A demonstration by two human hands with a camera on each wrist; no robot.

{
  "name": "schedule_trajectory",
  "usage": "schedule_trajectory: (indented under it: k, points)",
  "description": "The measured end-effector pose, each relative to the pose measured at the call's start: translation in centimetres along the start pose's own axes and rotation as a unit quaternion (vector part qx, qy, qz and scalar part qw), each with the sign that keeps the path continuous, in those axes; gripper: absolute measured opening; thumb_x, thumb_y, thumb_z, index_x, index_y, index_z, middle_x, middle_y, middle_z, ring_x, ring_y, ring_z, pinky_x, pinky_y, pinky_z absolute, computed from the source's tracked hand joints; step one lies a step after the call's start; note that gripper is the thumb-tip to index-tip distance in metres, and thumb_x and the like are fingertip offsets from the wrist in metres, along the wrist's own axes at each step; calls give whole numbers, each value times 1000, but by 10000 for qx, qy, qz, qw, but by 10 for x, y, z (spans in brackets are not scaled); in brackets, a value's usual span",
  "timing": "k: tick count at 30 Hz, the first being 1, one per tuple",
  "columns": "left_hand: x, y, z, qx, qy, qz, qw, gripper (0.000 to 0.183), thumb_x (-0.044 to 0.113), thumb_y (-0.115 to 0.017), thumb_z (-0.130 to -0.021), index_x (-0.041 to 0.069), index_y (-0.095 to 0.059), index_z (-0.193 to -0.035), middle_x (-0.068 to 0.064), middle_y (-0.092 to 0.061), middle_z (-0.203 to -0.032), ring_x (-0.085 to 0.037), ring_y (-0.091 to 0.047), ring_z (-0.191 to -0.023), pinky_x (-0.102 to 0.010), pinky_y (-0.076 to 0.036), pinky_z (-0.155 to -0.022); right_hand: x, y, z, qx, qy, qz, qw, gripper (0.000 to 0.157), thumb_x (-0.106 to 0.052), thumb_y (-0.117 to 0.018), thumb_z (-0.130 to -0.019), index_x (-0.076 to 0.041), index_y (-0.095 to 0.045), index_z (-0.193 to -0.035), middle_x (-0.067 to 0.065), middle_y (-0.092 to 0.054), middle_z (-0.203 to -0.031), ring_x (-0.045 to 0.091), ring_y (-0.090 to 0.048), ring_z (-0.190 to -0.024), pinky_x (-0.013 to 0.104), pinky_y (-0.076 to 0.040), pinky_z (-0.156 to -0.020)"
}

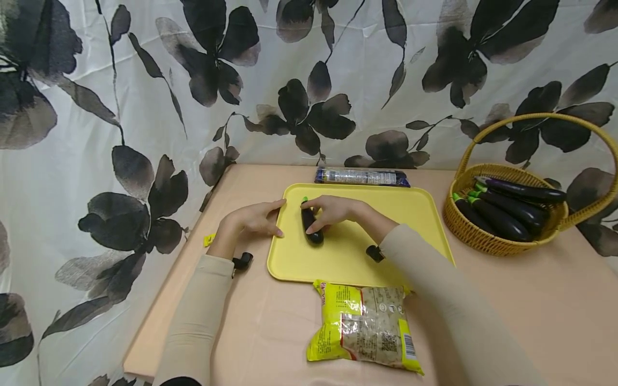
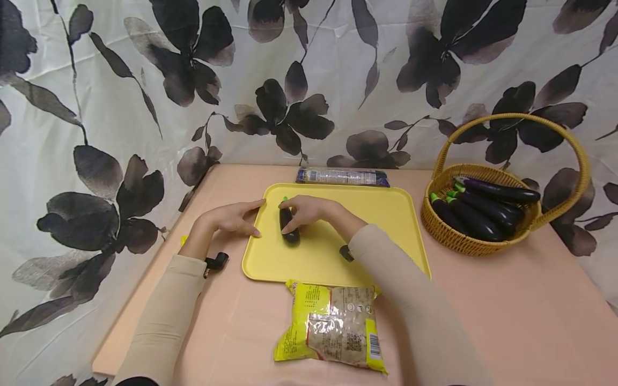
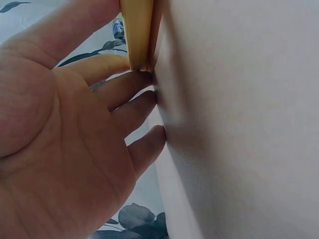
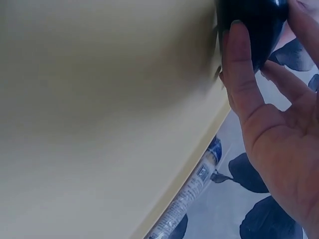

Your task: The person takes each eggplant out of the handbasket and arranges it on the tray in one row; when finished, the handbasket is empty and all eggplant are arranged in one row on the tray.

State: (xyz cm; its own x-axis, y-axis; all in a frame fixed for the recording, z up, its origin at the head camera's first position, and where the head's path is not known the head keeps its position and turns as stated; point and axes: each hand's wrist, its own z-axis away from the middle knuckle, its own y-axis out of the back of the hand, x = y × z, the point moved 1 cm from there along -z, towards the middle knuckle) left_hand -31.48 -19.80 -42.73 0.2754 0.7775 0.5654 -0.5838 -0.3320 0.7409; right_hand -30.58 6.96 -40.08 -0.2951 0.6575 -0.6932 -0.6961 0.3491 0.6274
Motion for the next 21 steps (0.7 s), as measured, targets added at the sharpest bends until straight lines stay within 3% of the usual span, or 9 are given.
schedule_trajectory:
  k: [10, 16, 21]
  points:
    - [2, -1, 1, 45, 6, 9, 10000, 109, 42, -85, -86, 18, -18, -169, -7, -20, -175, -28, -15, -162, -50, -15, -132, -12, -7, -8, 487, 243, 385, 9978, 76, -35, -76, -97, -7, -43, -159, 21, -62, -130, 22, -74, -83, 28, -58, -76]
    - [2, -1, 2, 9, -32, 95, 9999, 109, 41, -86, -86, 17, -19, -168, -8, -19, -175, -29, -13, -162, -51, -14, -132, -17, -11, -8, 338, 201, 223, 9990, 87, -34, -79, -94, -7, -34, -163, 22, -60, -135, 24, -74, -90, 28, -56, -82]
    - [2, -1, 3, 8, -61, 82, 9999, 109, 41, -86, -85, 17, -20, -168, -10, -20, -174, -31, -14, -162, -52, -14, -132, -18, -15, -10, 243, 233, 202, 9992, 92, -34, -81, -92, -8, -30, -164, 21, -62, -122, 30, -72, -89, 28, -53, -78]
